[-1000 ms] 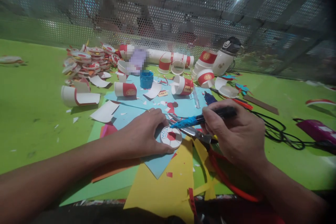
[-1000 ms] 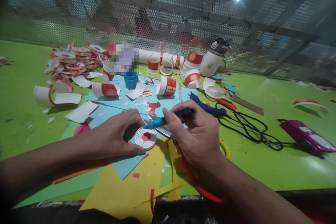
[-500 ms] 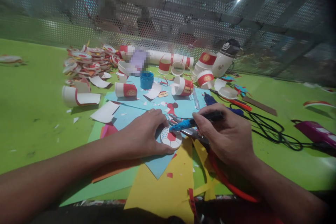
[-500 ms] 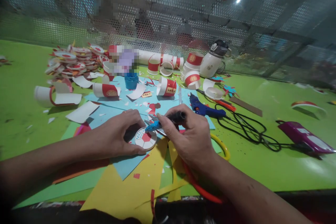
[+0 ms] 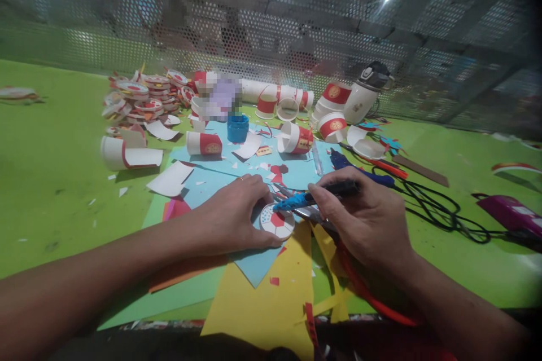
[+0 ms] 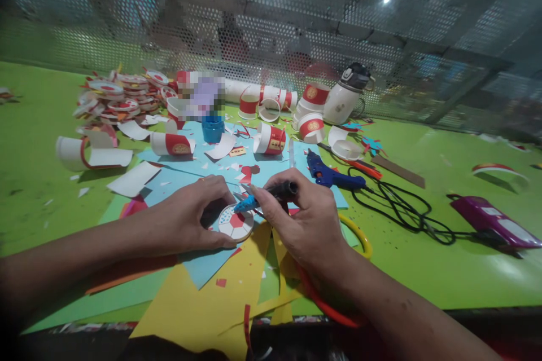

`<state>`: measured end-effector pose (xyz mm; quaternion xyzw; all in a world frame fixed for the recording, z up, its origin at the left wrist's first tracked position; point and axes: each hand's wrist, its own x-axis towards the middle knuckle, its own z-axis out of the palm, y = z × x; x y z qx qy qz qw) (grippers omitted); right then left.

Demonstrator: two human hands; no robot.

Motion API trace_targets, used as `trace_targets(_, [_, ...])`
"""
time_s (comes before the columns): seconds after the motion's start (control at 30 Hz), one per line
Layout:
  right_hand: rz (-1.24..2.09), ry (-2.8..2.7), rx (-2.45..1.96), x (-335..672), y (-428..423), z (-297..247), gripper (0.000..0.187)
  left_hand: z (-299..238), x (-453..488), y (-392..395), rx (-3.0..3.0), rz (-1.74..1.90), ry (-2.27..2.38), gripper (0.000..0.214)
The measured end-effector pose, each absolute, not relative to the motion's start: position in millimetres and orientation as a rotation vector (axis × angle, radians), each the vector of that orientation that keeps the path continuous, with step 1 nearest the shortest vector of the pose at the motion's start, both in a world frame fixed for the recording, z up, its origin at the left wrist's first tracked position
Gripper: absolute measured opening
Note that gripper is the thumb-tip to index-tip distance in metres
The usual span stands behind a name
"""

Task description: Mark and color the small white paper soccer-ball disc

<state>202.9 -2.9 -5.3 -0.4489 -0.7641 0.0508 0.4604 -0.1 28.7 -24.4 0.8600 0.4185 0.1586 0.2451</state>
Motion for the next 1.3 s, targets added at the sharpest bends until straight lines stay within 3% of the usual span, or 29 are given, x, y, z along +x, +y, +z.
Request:
trace_targets(0.3, [0.1,-1.92,-1.133,202.1,-7.6,-4.6,0.011,-25.5,-0.8,30.1,2.37,0.434,1.128,0.035])
trace_targets(0.47, [0.117,-1.895,-1.103,203.4,-3.8,-4.8,0.012,-20.6,-1.4,27.5,2.341,0.418,1.112,0.049])
trace_targets(0.63, [0.11,-1.837,-1.106,203.7,-5.3,-5.3,0.013,-20.5,-2.5,27.4,2.314,0.422,1.111,0.037])
trace_targets(1.3, [0.077,-1.811,-1.116,203.6,-4.1,-7.3,0.015,-25.8,-2.7,30.9,2.352,0.429,1.12,0.039])
